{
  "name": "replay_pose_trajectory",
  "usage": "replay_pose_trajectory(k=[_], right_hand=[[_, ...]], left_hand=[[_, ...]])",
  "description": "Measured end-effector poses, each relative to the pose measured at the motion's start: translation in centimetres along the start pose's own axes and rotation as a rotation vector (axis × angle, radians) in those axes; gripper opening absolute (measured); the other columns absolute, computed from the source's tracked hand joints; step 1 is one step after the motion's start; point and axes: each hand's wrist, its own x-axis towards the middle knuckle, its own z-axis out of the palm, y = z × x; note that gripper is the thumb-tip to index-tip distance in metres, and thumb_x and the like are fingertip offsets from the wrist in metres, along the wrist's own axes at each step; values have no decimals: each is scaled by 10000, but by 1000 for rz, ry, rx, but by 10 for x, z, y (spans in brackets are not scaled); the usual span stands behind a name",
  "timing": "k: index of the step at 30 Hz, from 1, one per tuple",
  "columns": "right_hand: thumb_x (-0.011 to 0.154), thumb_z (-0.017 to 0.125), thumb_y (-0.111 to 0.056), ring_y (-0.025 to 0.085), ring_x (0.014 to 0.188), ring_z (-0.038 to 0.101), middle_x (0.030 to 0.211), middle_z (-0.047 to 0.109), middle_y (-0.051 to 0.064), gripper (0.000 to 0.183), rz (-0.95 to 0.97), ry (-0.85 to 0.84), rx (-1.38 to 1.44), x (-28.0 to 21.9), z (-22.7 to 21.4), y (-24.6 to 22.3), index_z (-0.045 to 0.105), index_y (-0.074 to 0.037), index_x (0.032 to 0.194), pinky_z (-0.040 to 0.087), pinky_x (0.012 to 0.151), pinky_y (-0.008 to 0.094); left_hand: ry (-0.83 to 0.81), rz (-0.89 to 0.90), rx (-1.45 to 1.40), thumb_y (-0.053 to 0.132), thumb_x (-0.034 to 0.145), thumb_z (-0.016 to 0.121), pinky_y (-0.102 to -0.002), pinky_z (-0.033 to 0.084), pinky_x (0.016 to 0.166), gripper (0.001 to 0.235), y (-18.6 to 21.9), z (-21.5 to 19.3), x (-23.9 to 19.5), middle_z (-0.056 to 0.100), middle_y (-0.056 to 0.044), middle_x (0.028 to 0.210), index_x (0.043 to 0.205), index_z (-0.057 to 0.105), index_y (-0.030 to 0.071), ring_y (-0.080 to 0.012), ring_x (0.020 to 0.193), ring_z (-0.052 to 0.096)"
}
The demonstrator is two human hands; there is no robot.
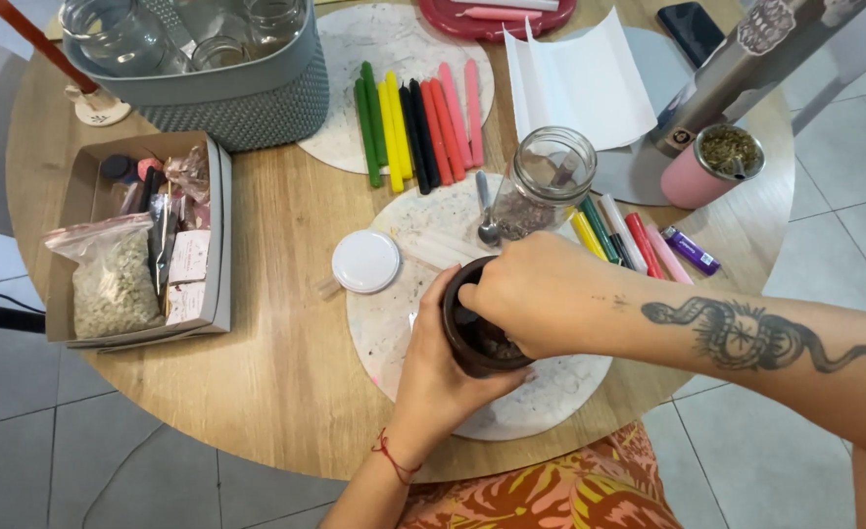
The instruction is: The person opens a glass jar and pours dried ingredients into a wooden mortar. They then add small pellets from a plastic bag using a spoon. The person uses a pestle to grind the mixture in the mortar, periodically adding more ingredients from the jar and continuing to grind.
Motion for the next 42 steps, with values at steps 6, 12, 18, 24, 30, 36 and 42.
replay_pose_trajectory(k=[6,12,18,24,30,36,42], right_hand=[[822,567,-121,239,726,631,823,624,25,210,69,-127,127,-39,-29,11,544,-184,1022,518,629,412],[881,464,-430,164,854,631,912,648,-143,219,243,77,82,-63,-24,27,565,-376,1068,554,669,402],[848,533,-478,237,759,653,839,646,-56,219,141,186,28,-31,10,11,611,-289,927,537,546,429],[821,554,-296,274,579,639,665,658,-4,127,153,172,49,-1,9,-11,643,-222,767,477,481,407],[888,509,-360,266,671,652,780,677,41,260,182,61,108,7,-4,-5,687,-184,817,519,566,417],[759,584,-204,266,621,660,740,683,4,124,114,225,24,12,20,-22,691,-186,819,517,527,417],[797,620,-291,304,561,642,560,628,82,209,96,379,138,13,22,-13,696,-110,725,528,498,420]], left_hand=[[-142,-1,-135,241,580,823,-371,327,1087,1018,-2,-5,0,389,-124,1415,1396,242,60,-258,1320,392],[28,132,196,400,507,877,-436,305,1087,1165,0,-1,-13,341,-111,1443,1404,220,53,-308,1301,372],[-108,53,-78,210,577,821,-353,380,1048,931,14,-6,-9,426,-121,1338,1329,293,54,-254,1256,451],[-49,20,-41,234,563,822,-343,415,1005,948,9,-1,-11,448,-121,1330,1332,298,49,-244,1227,482],[-28,-1,-25,239,538,828,-343,401,1006,971,7,0,-12,449,-126,1340,1329,302,39,-244,1243,468],[-30,-108,-17,275,496,824,-349,445,948,998,15,0,-8,487,-95,1330,1338,320,88,-229,1205,519],[-48,-335,-49,307,453,841,-521,422,984,1064,29,-3,-2,495,-172,1300,1359,302,174,-412,1206,482]])
